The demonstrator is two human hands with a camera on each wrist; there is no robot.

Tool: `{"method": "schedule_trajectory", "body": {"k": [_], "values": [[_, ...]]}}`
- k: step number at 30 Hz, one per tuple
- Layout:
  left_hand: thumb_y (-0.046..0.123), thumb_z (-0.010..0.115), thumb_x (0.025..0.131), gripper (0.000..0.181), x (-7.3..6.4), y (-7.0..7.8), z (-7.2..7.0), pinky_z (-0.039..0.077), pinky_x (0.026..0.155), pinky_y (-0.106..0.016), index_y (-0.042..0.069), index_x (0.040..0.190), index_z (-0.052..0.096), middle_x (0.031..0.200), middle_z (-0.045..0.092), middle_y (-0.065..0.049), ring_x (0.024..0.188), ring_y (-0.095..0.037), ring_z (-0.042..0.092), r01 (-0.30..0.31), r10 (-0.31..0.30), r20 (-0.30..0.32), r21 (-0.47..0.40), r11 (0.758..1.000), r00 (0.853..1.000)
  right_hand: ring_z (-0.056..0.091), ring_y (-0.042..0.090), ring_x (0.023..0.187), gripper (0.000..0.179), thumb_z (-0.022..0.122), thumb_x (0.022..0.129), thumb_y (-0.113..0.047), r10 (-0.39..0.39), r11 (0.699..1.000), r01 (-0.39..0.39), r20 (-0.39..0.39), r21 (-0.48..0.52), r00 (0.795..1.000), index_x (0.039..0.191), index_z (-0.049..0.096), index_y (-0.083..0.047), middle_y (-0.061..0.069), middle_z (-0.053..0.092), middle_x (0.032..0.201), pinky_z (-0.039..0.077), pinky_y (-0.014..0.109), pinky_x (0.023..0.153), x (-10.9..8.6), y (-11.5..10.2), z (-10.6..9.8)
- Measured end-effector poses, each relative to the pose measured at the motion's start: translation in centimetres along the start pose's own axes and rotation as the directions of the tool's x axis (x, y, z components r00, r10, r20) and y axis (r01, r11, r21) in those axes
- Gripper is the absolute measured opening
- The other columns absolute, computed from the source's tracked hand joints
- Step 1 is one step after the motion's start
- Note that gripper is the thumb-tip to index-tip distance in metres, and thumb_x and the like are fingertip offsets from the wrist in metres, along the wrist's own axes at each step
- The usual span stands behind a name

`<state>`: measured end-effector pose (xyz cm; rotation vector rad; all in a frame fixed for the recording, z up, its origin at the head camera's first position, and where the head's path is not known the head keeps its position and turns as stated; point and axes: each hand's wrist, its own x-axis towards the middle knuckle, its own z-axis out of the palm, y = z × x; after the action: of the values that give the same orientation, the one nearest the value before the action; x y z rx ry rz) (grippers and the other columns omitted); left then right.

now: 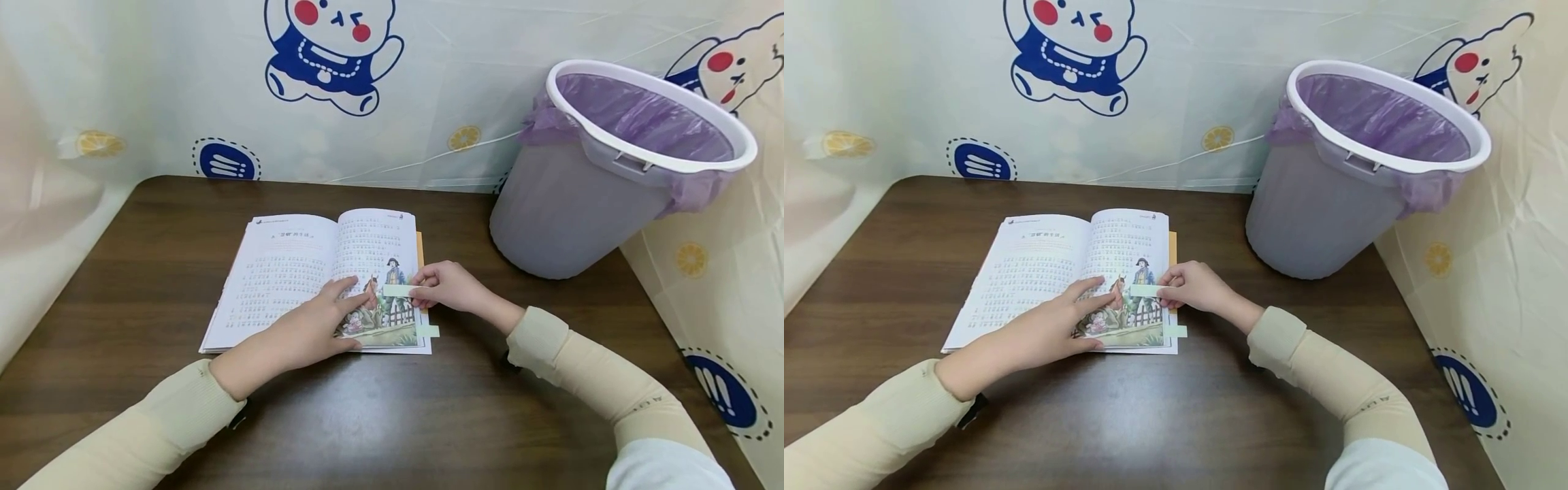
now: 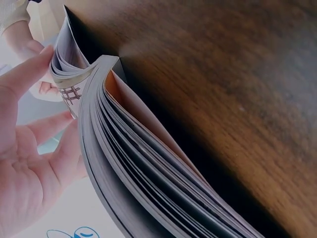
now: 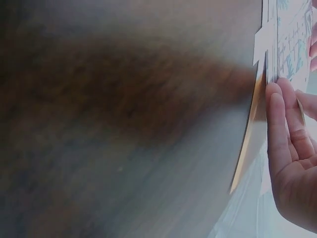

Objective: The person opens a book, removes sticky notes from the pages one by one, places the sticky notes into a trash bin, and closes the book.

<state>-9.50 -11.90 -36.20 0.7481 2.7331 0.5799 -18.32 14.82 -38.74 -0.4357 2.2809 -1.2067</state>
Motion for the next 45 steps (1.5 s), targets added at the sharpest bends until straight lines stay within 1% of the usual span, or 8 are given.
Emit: {"method": "schedule_trajectory", "body": {"k": [5,10,18,24,28,36,40,45], "values": [[0.031,0.082,0.09,0.073,0.0,-0.1,0.1,0.044,0.107,-0.055,0.007,0.151,0.051,0.16,0.032,-0.025,0.144,-0.044,0.036,0.001,-0.001,-0.004,-0.009,1.0,1.0,0.071,0.018,0.073,0.01,0.074,0.095,-0.008,-0.024,0.999,0.024,-0.029,-0.025,0.999,0.1,0.073,0.001,0.006,0.075,0.078,0.061,0.036,0.071,-0.4,-0.1,-0.1],[0.032,0.083,0.089,0.075,0.1,-0.1,0.2,0.043,0.109,-0.055,0.007,0.152,0.05,0.162,0.03,-0.024,0.146,-0.042,0.034,0.009,-0.009,-0.001,-0.022,1.0,1.0,0.071,0.019,0.074,0.009,0.074,0.095,-0.007,-0.04,0.999,0.039,-0.048,-0.016,0.998,0.098,0.073,0.001,0.006,0.076,0.08,0.061,0.037,0.072,-0.7,0.0,-0.2],[0.031,0.082,0.089,0.074,0.0,-0.2,0.2,0.039,0.111,-0.057,0.006,0.152,0.051,0.161,0.032,-0.023,0.146,-0.044,0.033,-0.005,0.004,-0.015,-0.023,1.0,1.0,0.071,0.019,0.076,0.01,0.076,0.094,-0.008,-0.038,0.999,0.038,-0.078,-0.008,0.996,0.098,0.073,0.0,0.006,0.076,0.082,0.061,0.035,0.073,-1.4,-0.3,0.0],[0.033,0.083,0.089,0.076,0.1,-0.4,0.2,0.039,0.111,-0.056,0.008,0.153,0.05,0.163,0.03,-0.021,0.147,-0.043,0.032,0.009,-0.01,-0.013,-0.026,1.0,1.0,0.072,0.022,0.077,0.01,0.077,0.093,-0.008,-0.05,0.999,0.05,-0.08,-0.008,0.996,0.098,0.074,0.0,0.006,0.076,0.082,0.061,0.037,0.073,-1.6,-0.5,0.0],[0.033,0.083,0.089,0.076,0.0,-0.3,0.2,0.04,0.111,-0.055,0.007,0.153,0.049,0.163,0.03,-0.022,0.147,-0.041,0.034,0.002,-0.003,-0.017,-0.025,1.0,1.0,0.072,0.021,0.078,0.011,0.077,0.093,-0.009,-0.051,0.999,0.052,-0.07,0.008,0.996,0.099,0.074,0.001,0.006,0.077,0.083,0.061,0.037,0.074,-1.7,-0.2,-0.2],[0.031,0.081,0.09,0.073,0.1,-0.2,0.4,0.041,0.109,-0.057,0.007,0.152,0.05,0.162,0.032,-0.022,0.146,-0.046,0.033,-0.011,0.01,-0.03,-0.019,1.0,1.0,0.072,0.022,0.077,0.013,0.076,0.094,-0.008,-0.063,0.996,0.069,-0.088,0.063,0.994,0.098,0.073,0.003,0.011,0.077,0.085,0.062,0.042,0.075,-2.0,0.7,-0.9],[0.031,0.081,0.09,0.073,0.1,-0.1,0.3,0.042,0.108,-0.057,0.007,0.152,0.051,0.161,0.033,-0.022,0.145,-0.046,0.034,-0.015,0.014,-0.032,-0.011,1.0,0.999,0.072,0.023,0.077,0.013,0.075,0.094,-0.007,-0.052,0.995,0.06,-0.092,0.078,0.994,0.099,0.073,0.004,0.012,0.077,0.086,0.062,0.04,0.074,-2.1,0.9,-1.0],[0.032,0.081,0.09,0.073,0.1,-0.1,0.3,0.042,0.108,-0.058,0.007,0.152,0.051,0.161,0.033,-0.022,0.145,-0.048,0.033,-0.005,0.005,-0.027,-0.013,1.0,1.0,0.072,0.023,0.077,0.013,0.074,0.095,-0.008,-0.075,0.994,0.083,-0.1,0.071,0.992,0.099,0.073,0.005,0.012,0.077,0.086,0.062,0.04,0.074,-2.1,0.8,-1.0]]}}
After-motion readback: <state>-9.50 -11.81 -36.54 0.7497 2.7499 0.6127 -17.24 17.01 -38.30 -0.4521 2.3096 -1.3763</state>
